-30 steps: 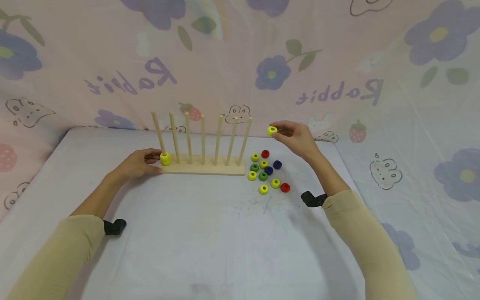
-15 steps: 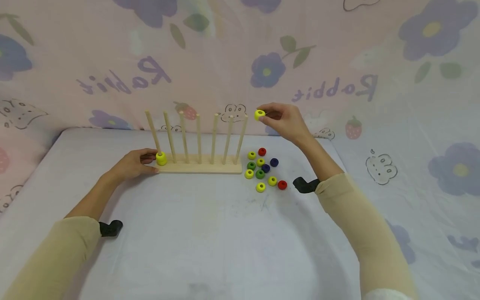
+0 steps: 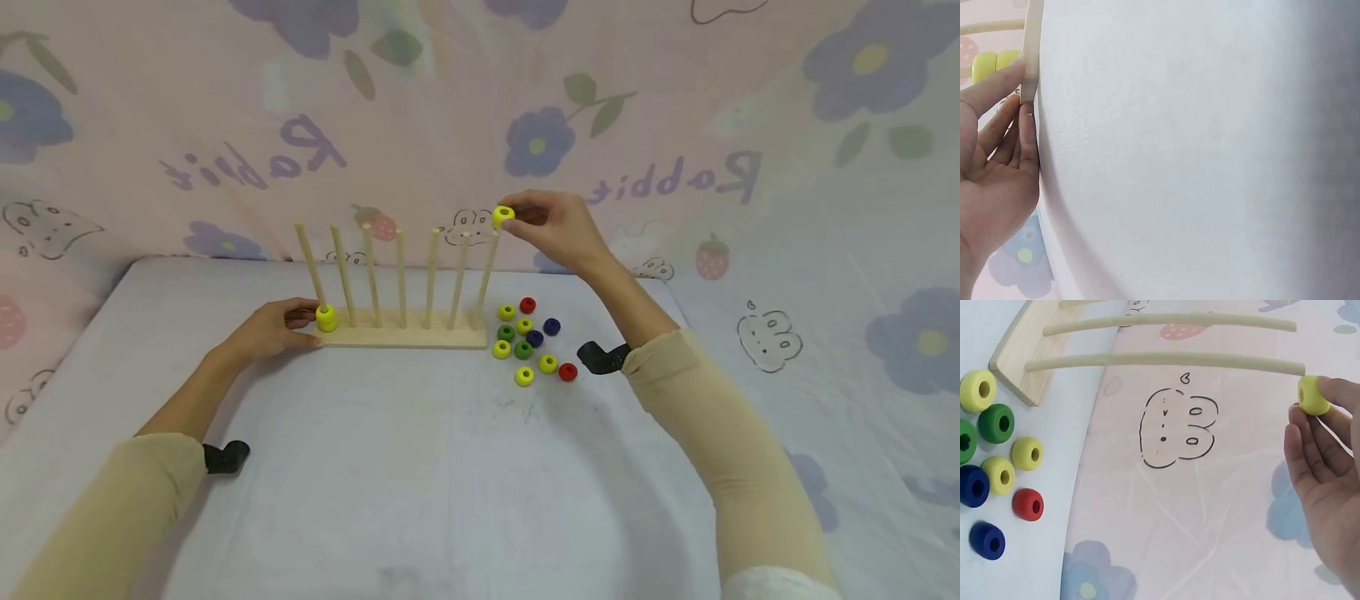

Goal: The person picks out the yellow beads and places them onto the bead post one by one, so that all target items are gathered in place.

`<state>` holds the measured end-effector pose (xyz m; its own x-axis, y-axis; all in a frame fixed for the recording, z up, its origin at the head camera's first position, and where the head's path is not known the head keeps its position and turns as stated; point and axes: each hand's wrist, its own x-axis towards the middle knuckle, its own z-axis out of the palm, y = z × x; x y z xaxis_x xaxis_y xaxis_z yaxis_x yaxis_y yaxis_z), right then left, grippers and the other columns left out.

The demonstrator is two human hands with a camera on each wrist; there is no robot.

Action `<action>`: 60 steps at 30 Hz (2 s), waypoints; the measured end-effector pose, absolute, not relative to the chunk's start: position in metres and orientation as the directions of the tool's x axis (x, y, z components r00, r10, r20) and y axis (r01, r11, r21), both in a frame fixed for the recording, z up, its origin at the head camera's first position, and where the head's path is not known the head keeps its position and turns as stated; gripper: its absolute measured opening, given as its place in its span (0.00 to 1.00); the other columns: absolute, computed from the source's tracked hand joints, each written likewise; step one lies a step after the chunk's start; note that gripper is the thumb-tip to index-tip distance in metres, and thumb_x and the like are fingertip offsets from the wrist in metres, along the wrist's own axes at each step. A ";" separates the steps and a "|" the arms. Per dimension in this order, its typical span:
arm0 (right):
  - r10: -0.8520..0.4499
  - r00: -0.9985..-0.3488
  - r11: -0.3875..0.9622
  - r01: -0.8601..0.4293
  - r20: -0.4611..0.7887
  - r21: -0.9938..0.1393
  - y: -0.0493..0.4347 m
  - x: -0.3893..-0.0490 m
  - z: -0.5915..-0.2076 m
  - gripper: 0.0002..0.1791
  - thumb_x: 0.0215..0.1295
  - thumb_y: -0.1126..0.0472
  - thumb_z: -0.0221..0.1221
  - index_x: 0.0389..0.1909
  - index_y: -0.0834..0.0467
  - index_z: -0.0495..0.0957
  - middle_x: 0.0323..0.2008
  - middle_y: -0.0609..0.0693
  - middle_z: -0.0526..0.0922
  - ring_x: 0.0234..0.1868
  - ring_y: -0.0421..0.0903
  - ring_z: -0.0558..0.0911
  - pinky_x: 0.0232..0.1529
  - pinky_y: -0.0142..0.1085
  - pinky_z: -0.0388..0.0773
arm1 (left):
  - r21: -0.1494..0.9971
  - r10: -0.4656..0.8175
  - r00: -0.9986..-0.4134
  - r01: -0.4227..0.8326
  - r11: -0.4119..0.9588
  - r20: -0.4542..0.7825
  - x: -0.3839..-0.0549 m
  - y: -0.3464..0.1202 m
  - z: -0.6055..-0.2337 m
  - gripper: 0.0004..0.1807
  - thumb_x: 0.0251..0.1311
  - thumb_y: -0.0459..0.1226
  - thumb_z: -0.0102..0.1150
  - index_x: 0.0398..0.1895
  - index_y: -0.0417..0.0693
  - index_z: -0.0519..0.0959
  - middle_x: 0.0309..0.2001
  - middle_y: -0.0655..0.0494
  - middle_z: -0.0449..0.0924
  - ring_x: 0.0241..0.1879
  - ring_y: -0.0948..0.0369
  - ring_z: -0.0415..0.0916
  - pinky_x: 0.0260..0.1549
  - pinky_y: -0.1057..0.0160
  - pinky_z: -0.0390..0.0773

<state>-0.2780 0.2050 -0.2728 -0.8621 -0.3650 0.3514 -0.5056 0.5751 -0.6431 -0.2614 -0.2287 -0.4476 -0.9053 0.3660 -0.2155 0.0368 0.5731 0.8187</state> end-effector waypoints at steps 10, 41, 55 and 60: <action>-0.412 -0.839 0.542 -0.539 0.355 -0.645 0.181 -0.283 -0.264 0.15 0.65 0.61 0.66 0.51 0.58 0.84 0.46 0.49 0.87 0.43 0.41 0.85 0.48 0.32 0.83 | 0.822 0.375 -0.903 0.047 0.567 -0.208 -0.261 -0.227 -0.448 0.43 0.59 0.34 0.69 0.74 0.32 0.57 0.69 0.31 0.62 0.69 0.40 0.61 0.70 0.45 0.62; -0.526 -0.781 0.440 -0.589 0.336 -0.678 0.107 -0.298 -0.257 0.16 0.64 0.60 0.67 0.52 0.57 0.84 0.45 0.47 0.87 0.41 0.35 0.85 0.46 0.29 0.83 | 0.827 0.368 -0.905 0.035 0.562 -0.212 -0.260 -0.222 -0.444 0.44 0.59 0.35 0.70 0.74 0.31 0.56 0.69 0.30 0.61 0.69 0.39 0.60 0.70 0.44 0.62; -0.549 -0.771 0.411 -0.585 0.323 -0.699 0.077 -0.301 -0.255 0.16 0.64 0.62 0.67 0.52 0.59 0.84 0.46 0.49 0.87 0.43 0.36 0.85 0.47 0.26 0.82 | 0.828 0.354 -0.908 0.015 0.561 -0.223 -0.260 -0.220 -0.444 0.43 0.59 0.34 0.69 0.74 0.33 0.58 0.69 0.32 0.62 0.69 0.41 0.61 0.70 0.46 0.62; -0.550 -0.771 0.419 -0.587 0.321 -0.692 0.066 -0.303 -0.253 0.16 0.64 0.61 0.67 0.51 0.59 0.84 0.44 0.49 0.88 0.42 0.35 0.85 0.47 0.26 0.81 | 0.826 0.353 -0.908 0.015 0.564 -0.225 -0.262 -0.219 -0.445 0.42 0.59 0.34 0.69 0.74 0.35 0.58 0.70 0.34 0.62 0.70 0.42 0.60 0.71 0.47 0.62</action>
